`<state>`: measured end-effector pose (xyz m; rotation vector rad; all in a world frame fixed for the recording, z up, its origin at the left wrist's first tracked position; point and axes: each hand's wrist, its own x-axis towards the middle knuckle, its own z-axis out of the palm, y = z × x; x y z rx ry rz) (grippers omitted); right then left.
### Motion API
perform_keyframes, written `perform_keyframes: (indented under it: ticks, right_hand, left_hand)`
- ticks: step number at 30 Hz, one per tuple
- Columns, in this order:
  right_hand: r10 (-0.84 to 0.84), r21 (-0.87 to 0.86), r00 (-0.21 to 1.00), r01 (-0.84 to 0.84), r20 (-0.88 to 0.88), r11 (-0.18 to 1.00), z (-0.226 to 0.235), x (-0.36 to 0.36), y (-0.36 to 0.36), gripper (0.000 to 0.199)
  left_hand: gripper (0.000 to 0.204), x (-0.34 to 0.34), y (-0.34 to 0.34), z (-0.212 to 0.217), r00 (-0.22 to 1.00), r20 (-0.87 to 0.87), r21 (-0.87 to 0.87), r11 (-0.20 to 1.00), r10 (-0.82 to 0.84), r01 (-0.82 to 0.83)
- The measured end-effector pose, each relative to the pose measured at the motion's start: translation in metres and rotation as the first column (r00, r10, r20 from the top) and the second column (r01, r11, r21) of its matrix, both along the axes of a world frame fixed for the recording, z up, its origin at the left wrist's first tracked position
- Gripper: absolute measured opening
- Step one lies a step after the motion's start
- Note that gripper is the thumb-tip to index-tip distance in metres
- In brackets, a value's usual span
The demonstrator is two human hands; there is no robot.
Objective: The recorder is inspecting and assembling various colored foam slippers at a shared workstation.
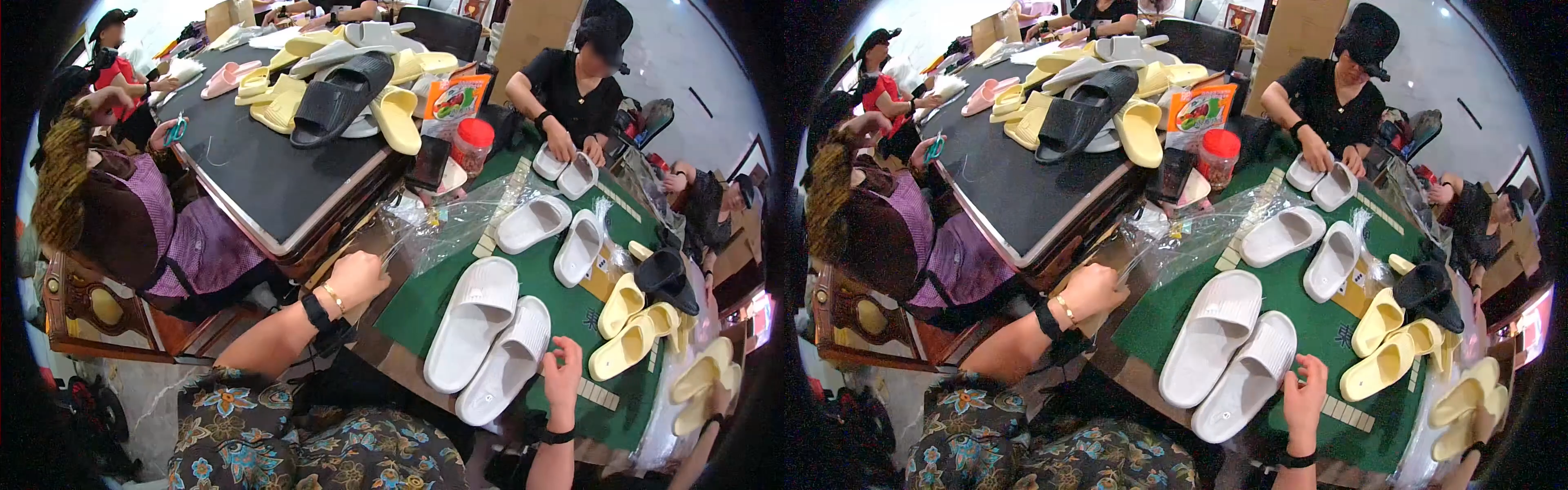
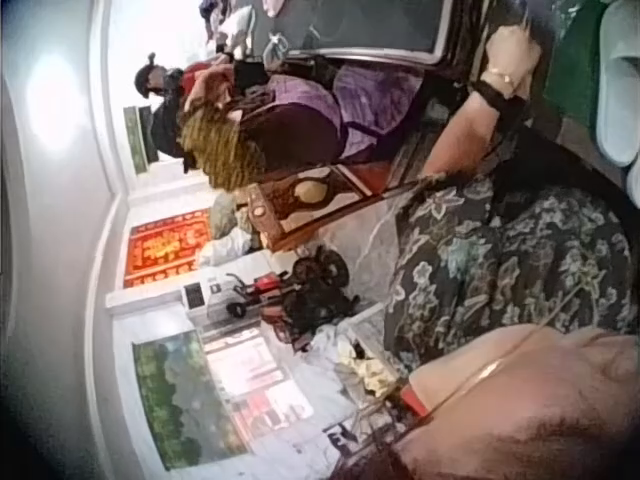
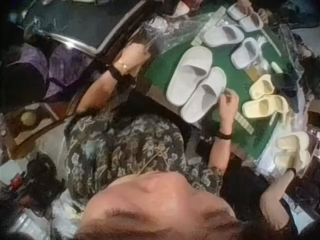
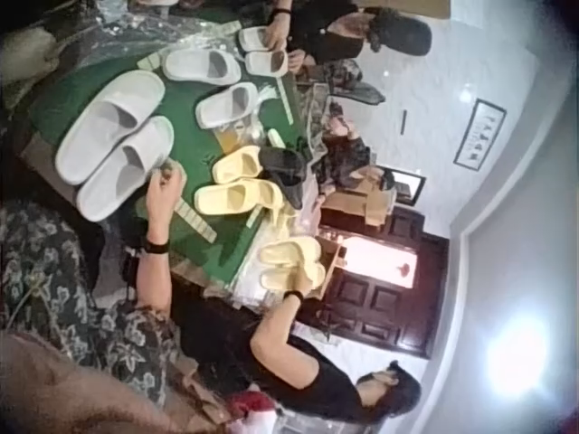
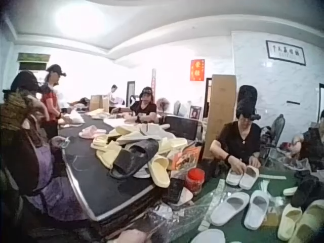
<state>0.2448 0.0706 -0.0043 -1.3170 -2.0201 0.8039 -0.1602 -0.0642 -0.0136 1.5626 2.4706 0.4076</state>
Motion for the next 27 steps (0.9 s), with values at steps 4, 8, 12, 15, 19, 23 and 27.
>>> perform_keyframes:
  ticks: [4,8,12,15,19,23,27]
  right_hand:
    - [0.004,0.047,1.0,-0.003,-0.014,0.999,0.02,-0.014,-0.011,0.029]
    - [0.117,0.193,0.991,-0.104,-0.058,0.976,0.046,-0.041,-0.03,0.027]
    - [0.357,0.201,0.931,-0.336,-0.08,0.92,0.062,-0.081,-0.056,0.027]
    - [0.533,0.363,0.846,-0.495,-0.008,0.79,0.057,-0.122,-0.07,0.041]
    - [0.616,0.477,0.786,-0.558,0.044,0.679,0.047,-0.15,-0.083,0.047]
    - [0.602,0.592,0.795,-0.523,0.08,0.613,0.043,-0.145,-0.077,0.04]
    - [0.608,0.634,0.794,-0.481,0.02,0.606,0.039,-0.14,-0.071,0.031]
  left_hand:
    - [0.031,-0.009,-0.005,-0.004,0.998,0.058,-0.025,1.0,-0.011,0.013]
    - [0.028,-0.012,-0.013,0.021,0.923,0.377,0.154,0.988,-0.076,0.018]
    - [0.021,0.012,-0.018,0.061,0.43,0.902,-0.009,0.996,0.048,-0.093]
    - [0.011,0.042,-0.017,0.072,0.264,0.963,-0.047,0.999,0.051,-0.019]
    - [0.011,0.07,-0.012,0.06,0.092,0.996,0.01,0.998,-0.016,0.07]
    - [0.013,0.075,-0.007,0.044,-0.106,0.99,0.101,0.991,-0.091,0.093]
    - [0.024,0.083,0.001,0.022,-0.09,0.983,0.17,0.979,-0.16,0.116]
